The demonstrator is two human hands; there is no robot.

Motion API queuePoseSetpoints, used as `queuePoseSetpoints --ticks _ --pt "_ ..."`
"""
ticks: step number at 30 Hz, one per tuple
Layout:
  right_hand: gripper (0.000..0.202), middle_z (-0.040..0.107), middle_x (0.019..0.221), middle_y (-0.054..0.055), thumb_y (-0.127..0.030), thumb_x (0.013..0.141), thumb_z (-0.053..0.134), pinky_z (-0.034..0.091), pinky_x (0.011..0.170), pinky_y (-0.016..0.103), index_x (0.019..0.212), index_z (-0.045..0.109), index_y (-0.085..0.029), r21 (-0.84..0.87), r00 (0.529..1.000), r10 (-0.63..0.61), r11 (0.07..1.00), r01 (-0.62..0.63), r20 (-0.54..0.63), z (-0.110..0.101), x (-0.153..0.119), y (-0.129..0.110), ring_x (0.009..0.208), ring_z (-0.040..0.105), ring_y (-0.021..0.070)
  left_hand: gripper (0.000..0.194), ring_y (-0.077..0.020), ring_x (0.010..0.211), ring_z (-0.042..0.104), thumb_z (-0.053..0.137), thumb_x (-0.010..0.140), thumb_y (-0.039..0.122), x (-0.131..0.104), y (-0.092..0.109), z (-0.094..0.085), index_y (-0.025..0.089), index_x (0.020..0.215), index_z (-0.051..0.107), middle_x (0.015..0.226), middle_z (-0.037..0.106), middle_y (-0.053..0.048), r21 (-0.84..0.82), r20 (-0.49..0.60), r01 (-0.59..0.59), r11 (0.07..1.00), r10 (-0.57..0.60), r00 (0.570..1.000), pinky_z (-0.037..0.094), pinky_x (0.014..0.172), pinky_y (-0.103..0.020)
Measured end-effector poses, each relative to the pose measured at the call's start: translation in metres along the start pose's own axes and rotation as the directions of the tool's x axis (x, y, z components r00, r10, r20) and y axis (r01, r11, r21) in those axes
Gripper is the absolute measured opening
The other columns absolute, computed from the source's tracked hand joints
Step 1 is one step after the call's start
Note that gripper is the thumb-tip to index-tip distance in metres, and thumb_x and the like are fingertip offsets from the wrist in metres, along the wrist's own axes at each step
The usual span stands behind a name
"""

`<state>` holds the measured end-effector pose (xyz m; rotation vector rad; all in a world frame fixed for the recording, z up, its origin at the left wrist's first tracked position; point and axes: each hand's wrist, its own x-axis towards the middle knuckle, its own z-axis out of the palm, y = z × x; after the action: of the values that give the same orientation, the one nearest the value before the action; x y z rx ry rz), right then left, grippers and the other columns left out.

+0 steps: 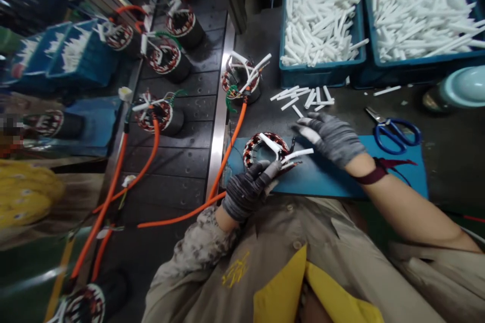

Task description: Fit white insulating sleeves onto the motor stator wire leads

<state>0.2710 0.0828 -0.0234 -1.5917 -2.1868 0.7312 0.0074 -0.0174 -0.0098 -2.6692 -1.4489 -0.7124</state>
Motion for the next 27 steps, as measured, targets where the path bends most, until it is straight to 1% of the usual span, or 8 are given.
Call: queuePoseSetpoints --ticks 2,5,8,10,13,16,21,27 --pt "0.040 0.062 0.148 0.022 -0.036 0.101 0.061 0.046 0.109 0.059 0.131 0.073 -0.013 -0.154 0.998 0.054 0.987 -0.049 0.028 0.011 0.012 0.000 0.132 0.060 0.0407 0.023 -0.0165 0.079 0.077 0.070 0.096 0.030 0.000 0.000 0.003 0.027 0.118 0.078 0.107 0.080 -0.006 0.005 -0.044 -0.031 1.000 0.031 0.999 0.054 0.057 -0.021" --pt "0.033 0.069 0.138 0.020 -0.028 0.100 0.061 0.047 0.108 0.057 0.126 0.075 -0.012 -0.159 0.999 0.040 0.986 -0.044 -0.028 0.016 0.011 -0.003 0.127 0.062 0.0388 0.022 -0.0156 0.080 0.078 0.069 0.097 0.031 -0.002 -0.003 0.004 0.027 0.117 0.078 0.107 0.080 -0.007 -0.013 -0.021 -0.045 0.999 0.045 0.999 0.054 0.058 -0.020" --pt "0.023 0.080 0.109 0.012 -0.036 0.093 0.070 0.053 0.100 0.050 0.105 0.079 -0.018 0.067 0.957 0.084 0.995 -0.068 -0.279 0.005 -0.015 0.001 0.104 0.071 0.0311 0.024 -0.0161 0.083 0.078 0.068 0.098 0.032 -0.005 -0.005 0.003 0.026 0.120 0.078 0.110 0.080 -0.008 -0.043 -0.003 -0.041 0.998 0.040 0.999 0.057 0.062 -0.020" --pt "0.028 0.080 0.096 0.007 -0.045 0.083 0.079 0.058 0.088 0.045 0.099 0.078 -0.022 0.348 0.889 0.257 0.930 -0.121 -0.378 -0.004 -0.040 0.007 0.087 0.072 0.0266 0.025 -0.0161 0.084 0.078 0.067 0.099 0.032 -0.005 -0.006 0.002 0.026 0.121 0.077 0.111 0.079 -0.008 -0.067 0.007 -0.038 0.997 0.039 0.999 0.058 0.063 -0.020" --pt "0.036 0.081 0.094 0.004 -0.049 0.073 0.085 0.059 0.083 0.041 0.097 0.079 -0.023 0.676 0.890 0.441 0.692 -0.253 -0.119 -0.007 -0.072 0.012 0.084 0.073 0.0251 0.024 -0.0163 0.084 0.078 0.065 0.100 0.030 -0.003 -0.006 0.001 0.025 0.120 0.076 0.110 0.079 -0.008 -0.107 -0.012 -0.041 0.993 0.040 0.999 0.060 0.066 -0.022" --pt "0.037 0.082 0.100 0.005 -0.052 0.073 0.086 0.057 0.092 0.043 0.097 0.081 -0.023 0.745 0.896 0.424 0.552 -0.374 0.135 0.005 -0.087 0.010 0.095 0.074 0.0276 0.023 -0.0163 0.087 0.079 0.066 0.099 0.028 -0.001 -0.006 0.000 0.023 0.120 0.075 0.110 0.079 -0.008 -0.155 -0.032 -0.041 0.987 0.036 0.999 0.062 0.069 -0.022" --pt "0.039 0.081 0.092 0.005 -0.054 0.082 0.081 0.058 0.090 0.044 0.104 0.080 -0.021 0.778 0.921 0.310 0.506 -0.372 0.238 0.024 -0.079 0.005 0.086 0.074 0.0255 0.023 -0.0164 0.088 0.079 0.069 0.098 0.026 -0.002 -0.007 0.002 0.021 0.120 0.074 0.111 0.079 -0.009 -0.174 -0.040 -0.050 0.983 0.044 0.998 0.062 0.070 -0.022" --pt "0.045 0.080 0.116 0.008 -0.051 0.087 0.076 0.056 0.101 0.044 0.121 0.079 -0.022 0.808 0.935 0.023 0.496 -0.319 0.355 0.008 -0.063 -0.008 0.106 0.073 0.0275 0.023 -0.0160 0.086 0.079 0.068 0.098 0.028 -0.003 -0.007 0.001 0.024 0.120 0.075 0.112 0.080 -0.008 -0.135 -0.043 -0.050 0.990 0.045 0.998 0.060 0.068 -0.022"
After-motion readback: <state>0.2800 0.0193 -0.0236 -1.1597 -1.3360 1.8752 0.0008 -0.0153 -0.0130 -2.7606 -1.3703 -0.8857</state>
